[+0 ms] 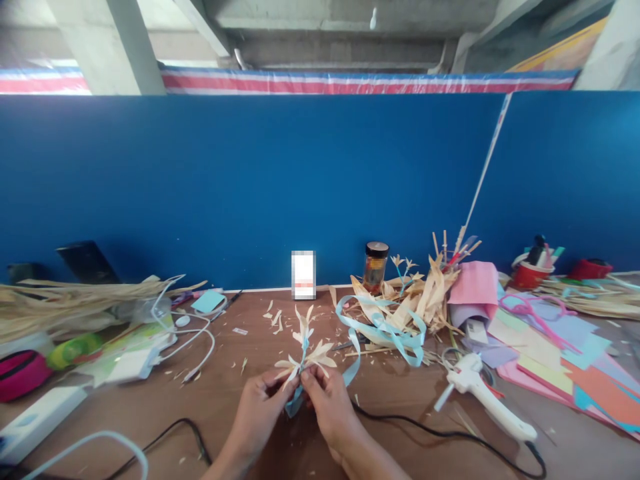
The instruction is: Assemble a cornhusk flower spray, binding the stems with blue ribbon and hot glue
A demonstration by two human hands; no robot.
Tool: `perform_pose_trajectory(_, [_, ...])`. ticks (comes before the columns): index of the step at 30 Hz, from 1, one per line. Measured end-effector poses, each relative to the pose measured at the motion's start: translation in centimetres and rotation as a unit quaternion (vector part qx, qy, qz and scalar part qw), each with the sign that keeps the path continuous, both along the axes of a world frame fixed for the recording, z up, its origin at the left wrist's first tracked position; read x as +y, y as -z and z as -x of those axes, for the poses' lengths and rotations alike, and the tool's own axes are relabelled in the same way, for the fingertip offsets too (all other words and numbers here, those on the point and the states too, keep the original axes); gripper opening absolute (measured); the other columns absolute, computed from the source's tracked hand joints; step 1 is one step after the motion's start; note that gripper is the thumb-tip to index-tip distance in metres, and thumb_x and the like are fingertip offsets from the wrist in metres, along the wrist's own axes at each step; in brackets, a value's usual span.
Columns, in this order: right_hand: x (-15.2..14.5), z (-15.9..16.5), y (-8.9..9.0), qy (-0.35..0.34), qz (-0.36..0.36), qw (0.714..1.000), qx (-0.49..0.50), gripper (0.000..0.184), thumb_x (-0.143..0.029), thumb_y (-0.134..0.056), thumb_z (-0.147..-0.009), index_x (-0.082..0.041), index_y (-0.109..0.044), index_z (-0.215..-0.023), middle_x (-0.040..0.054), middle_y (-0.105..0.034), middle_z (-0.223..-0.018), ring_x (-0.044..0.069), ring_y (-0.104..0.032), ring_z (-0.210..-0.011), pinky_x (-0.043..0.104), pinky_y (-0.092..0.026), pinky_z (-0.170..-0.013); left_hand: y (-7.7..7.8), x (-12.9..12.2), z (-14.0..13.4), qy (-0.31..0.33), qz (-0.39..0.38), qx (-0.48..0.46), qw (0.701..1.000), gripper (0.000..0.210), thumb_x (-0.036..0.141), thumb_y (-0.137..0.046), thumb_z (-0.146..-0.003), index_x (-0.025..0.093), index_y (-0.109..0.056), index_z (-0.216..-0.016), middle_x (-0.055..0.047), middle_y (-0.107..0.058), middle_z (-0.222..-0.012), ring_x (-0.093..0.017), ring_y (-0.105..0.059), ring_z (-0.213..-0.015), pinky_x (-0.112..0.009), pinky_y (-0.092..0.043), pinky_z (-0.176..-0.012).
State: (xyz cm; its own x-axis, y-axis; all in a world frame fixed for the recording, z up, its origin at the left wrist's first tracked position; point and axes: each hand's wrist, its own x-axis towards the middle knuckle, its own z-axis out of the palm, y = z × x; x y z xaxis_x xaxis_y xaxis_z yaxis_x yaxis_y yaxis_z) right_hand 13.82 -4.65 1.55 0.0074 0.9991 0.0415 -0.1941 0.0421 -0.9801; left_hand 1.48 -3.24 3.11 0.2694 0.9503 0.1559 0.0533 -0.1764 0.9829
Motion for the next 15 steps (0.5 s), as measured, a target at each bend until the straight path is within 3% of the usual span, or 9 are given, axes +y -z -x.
perform_pose_trajectory(9, [-0.55,0.34,-0.39,-0.003,-0.007,1.000,0.007,0.030,-0.043,-0.055,-0.076,-0.014,-0.058,-0.071,-0.0020,-0.050,-0.059,0.008,-0.039,-0.052,0.019,-0.032,-0.048,0.16,-0.08,-0.25,-0.075,-0.006,0.007,0.997,0.018,0.026,-0.059,-0.069,0.013,-0.071,-0.075,-0.004,-0.068,-0.067,-0.021,-0.059,-0.069,-0.026,-0.044,-0.068])
perform_pose_trajectory(15, [-0.73,0.44,-0.72,-0.013,0.000,1.000,0.012,0.037,-0.050,-0.054,-0.074,-0.015,-0.064,-0.082,0.0013,-0.059,-0.065,0.013,-0.050,-0.059,0.022,-0.038,-0.055,0.15,-0.43,-0.48,-0.134,0.006,0.022,0.991,0.016,0.026,-0.061,-0.065,0.013,-0.071,-0.067,-0.005,-0.068,-0.065,-0.021,-0.060,-0.066,-0.027,-0.045,-0.065])
